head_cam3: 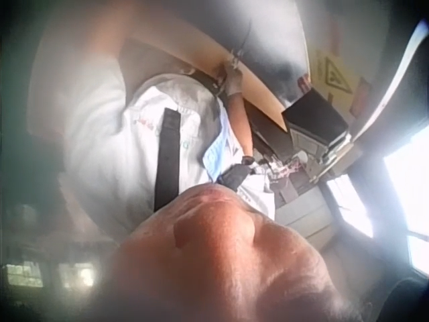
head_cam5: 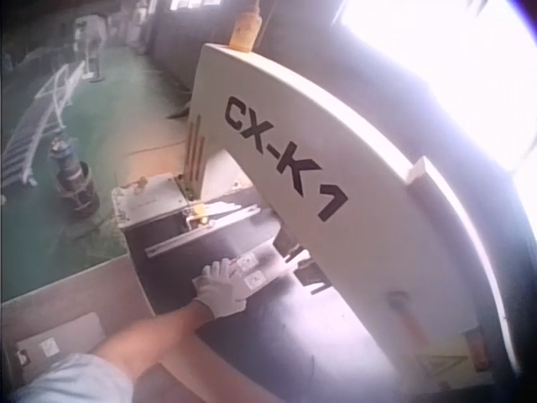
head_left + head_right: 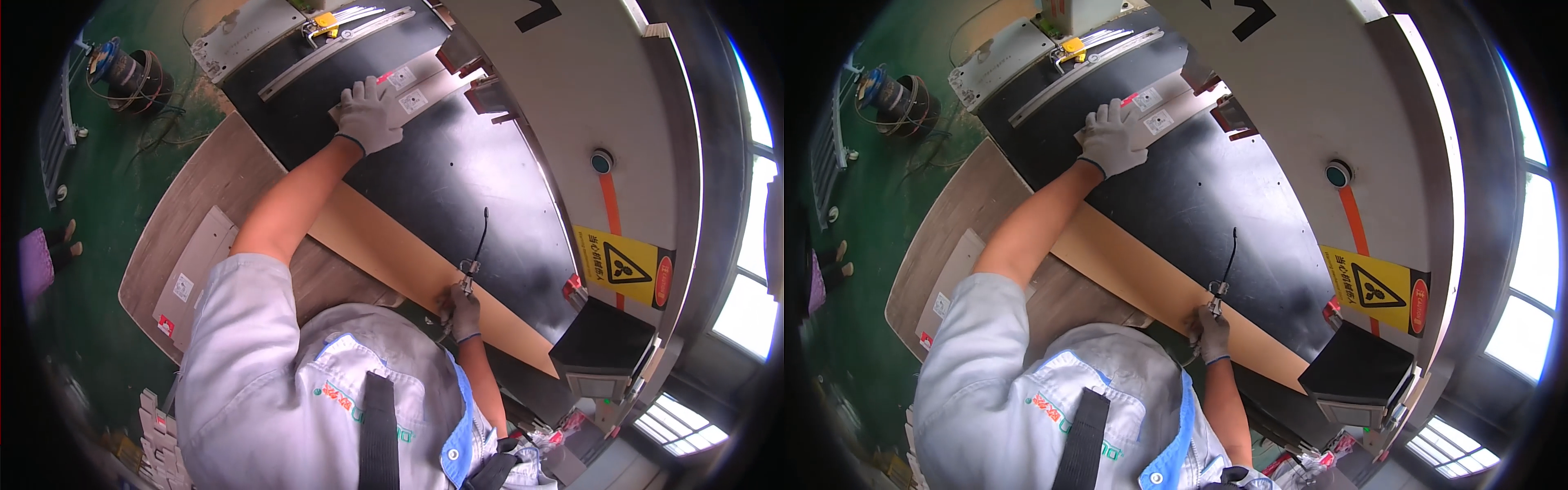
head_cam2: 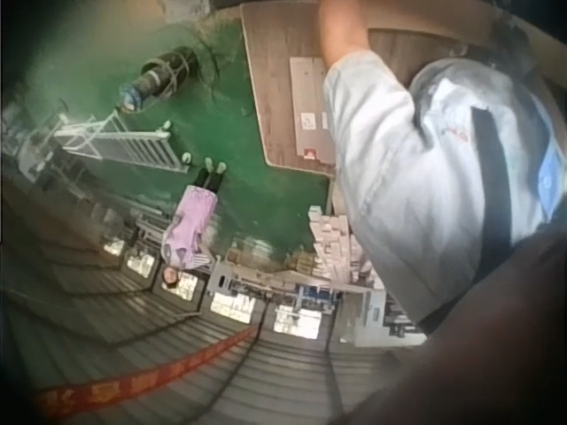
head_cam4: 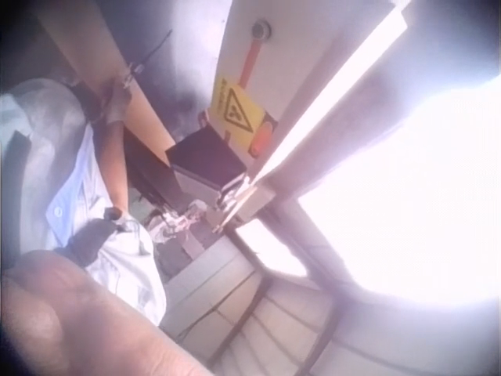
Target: The person feeds wooden boards into an edge-banding machine, removes them, trims the edges with a hand tool, and wipes them with a cloth.
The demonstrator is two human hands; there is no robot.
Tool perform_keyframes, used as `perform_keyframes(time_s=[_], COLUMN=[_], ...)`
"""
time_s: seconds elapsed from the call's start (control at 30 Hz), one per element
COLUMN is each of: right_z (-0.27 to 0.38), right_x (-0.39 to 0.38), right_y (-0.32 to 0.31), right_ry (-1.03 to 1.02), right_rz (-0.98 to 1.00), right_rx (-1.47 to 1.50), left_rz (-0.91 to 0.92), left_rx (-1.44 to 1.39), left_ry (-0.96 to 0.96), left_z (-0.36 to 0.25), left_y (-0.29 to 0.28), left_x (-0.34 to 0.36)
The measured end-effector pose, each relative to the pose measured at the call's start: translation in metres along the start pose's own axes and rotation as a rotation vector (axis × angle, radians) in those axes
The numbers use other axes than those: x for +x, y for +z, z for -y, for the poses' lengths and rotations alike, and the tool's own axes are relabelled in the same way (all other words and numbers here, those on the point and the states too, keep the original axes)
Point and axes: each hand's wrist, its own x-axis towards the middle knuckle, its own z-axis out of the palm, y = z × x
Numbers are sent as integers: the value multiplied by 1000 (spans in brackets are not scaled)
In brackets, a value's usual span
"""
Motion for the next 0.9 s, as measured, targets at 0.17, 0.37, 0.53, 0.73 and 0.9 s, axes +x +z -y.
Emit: perform_keyframes(time_s=[0.17, 0.37, 0.53, 0.73, 0.9], right_z=[10, -6, -28, -13, -14], right_x=[-14, -20, -11, -13, -9], right_y=[0, -7, -7, -2, -5], right_ry=[51, 68, 19, 70, 43], right_rz=[18, 27, -18, -3, -2], right_rx=[-67, -112, 49, 87, 64], left_rz=[-62, -169, -129, -73, -5], left_rx=[-18, -3, -38, -70, -87], left_ry=[-44, -106, -84, -25, -6], left_z=[-33, -62, -56, -51, -55], left_y=[6, 18, 23, 26, 24], left_x=[-35, -55, -24, 21, 26])
